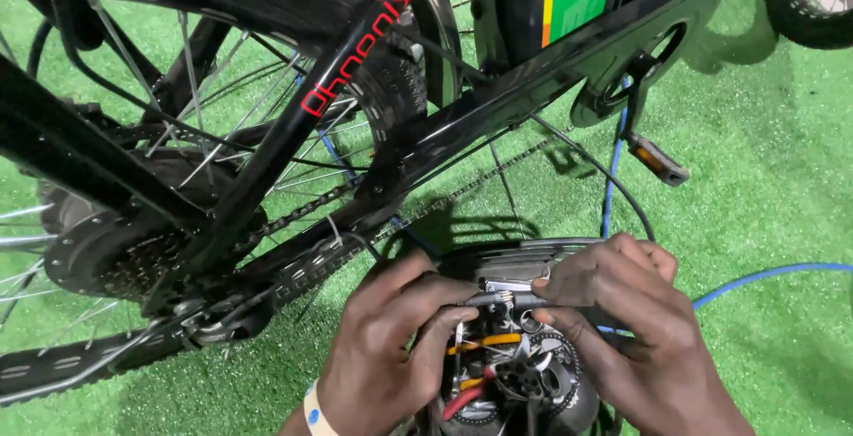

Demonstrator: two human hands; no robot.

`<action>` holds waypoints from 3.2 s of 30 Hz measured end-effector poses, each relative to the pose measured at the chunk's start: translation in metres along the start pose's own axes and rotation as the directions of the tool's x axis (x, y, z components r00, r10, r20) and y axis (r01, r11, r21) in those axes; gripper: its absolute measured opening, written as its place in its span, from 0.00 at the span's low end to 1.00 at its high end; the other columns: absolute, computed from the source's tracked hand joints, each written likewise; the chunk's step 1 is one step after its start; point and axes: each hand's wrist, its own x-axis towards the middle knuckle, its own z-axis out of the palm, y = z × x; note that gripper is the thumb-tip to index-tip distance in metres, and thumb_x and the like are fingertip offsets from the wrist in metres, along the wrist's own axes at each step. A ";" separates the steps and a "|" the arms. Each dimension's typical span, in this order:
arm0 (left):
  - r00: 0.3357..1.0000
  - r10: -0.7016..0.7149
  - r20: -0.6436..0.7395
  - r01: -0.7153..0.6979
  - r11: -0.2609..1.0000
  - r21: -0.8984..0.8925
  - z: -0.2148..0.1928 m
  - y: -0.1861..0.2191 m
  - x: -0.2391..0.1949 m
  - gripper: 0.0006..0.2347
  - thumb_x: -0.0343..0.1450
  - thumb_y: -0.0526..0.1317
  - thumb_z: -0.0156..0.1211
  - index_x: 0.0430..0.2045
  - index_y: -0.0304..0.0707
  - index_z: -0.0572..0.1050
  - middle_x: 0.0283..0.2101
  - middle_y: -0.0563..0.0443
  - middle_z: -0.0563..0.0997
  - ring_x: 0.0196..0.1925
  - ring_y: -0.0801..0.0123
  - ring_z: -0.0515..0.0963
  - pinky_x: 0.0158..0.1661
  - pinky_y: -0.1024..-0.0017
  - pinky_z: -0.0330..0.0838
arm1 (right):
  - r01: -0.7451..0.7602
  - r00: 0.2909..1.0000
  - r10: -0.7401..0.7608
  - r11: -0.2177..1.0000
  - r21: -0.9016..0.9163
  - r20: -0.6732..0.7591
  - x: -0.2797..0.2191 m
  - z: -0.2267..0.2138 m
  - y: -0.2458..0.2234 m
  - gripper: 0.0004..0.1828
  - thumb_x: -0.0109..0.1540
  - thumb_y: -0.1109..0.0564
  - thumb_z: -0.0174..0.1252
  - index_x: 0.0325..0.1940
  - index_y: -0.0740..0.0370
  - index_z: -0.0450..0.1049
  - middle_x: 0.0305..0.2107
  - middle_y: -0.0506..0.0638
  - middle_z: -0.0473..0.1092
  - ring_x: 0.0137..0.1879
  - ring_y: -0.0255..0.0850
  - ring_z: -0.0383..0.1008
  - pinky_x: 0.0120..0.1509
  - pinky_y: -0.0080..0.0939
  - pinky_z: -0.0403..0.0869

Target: The person connects electrical wires on the handlebar area of an electric bicycle. They then move to the rear wheel and use zip ties to secure a cable along the frame, using pliers to trim the excess length of the ties.

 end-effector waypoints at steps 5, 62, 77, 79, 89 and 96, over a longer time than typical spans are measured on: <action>0.997 -0.035 0.063 0.034 0.999 0.026 -0.004 0.001 -0.002 0.05 0.67 0.28 0.54 0.33 0.30 0.75 0.27 0.45 0.69 0.24 0.62 0.71 0.23 0.68 0.65 | -0.001 1.000 0.001 1.000 0.024 0.000 -0.002 0.003 -0.001 0.05 0.55 0.54 0.60 0.29 0.57 0.74 0.27 0.42 0.73 0.35 0.36 0.68 0.48 0.41 0.55; 0.977 -0.141 0.157 0.146 0.989 -0.024 -0.006 -0.001 -0.011 0.07 0.69 0.34 0.45 0.25 0.32 0.72 0.25 0.45 0.74 0.26 0.61 0.75 0.26 0.66 0.68 | 0.235 0.970 -0.216 0.947 0.220 -0.108 -0.010 0.042 0.007 0.06 0.52 0.63 0.61 0.30 0.70 0.74 0.25 0.56 0.75 0.29 0.44 0.77 0.41 0.42 0.77; 0.809 -0.071 0.583 -0.117 0.953 0.278 -0.020 -0.022 -0.005 0.06 0.62 0.27 0.46 0.21 0.42 0.66 0.13 0.50 0.69 0.14 0.62 0.68 0.26 0.64 0.65 | 0.076 0.912 -0.083 0.997 0.032 0.402 -0.002 0.007 0.008 0.15 0.63 0.49 0.46 0.48 0.57 0.71 0.27 0.48 0.75 0.26 0.43 0.76 0.31 0.41 0.71; 0.805 -0.034 0.592 -0.114 0.971 0.211 -0.023 -0.027 -0.006 0.05 0.61 0.28 0.46 0.19 0.42 0.63 0.14 0.48 0.69 0.15 0.59 0.69 0.27 0.61 0.65 | 0.122 0.884 -0.117 0.992 0.019 0.452 -0.002 0.014 0.006 0.11 0.65 0.50 0.45 0.45 0.56 0.69 0.21 0.48 0.71 0.21 0.46 0.70 0.27 0.44 0.67; 0.734 -0.134 0.666 -0.112 0.943 0.313 -0.021 -0.039 -0.014 0.04 0.60 0.31 0.45 0.21 0.42 0.68 0.11 0.53 0.67 0.15 0.65 0.70 0.35 0.60 0.69 | 0.207 0.912 -0.210 0.977 0.047 0.352 -0.002 0.040 0.005 0.09 0.62 0.59 0.42 0.41 0.64 0.67 0.14 0.50 0.59 0.15 0.45 0.60 0.21 0.45 0.59; 0.857 0.001 0.515 -0.158 0.952 0.262 -0.009 -0.036 -0.013 0.15 0.51 0.25 0.48 0.29 0.37 0.70 0.16 0.53 0.68 0.12 0.66 0.64 0.15 0.67 0.60 | 0.264 0.934 -0.207 0.949 -0.170 0.292 -0.004 0.029 0.011 0.14 0.50 0.65 0.42 0.38 0.59 0.66 0.10 0.47 0.57 0.13 0.43 0.58 0.16 0.48 0.58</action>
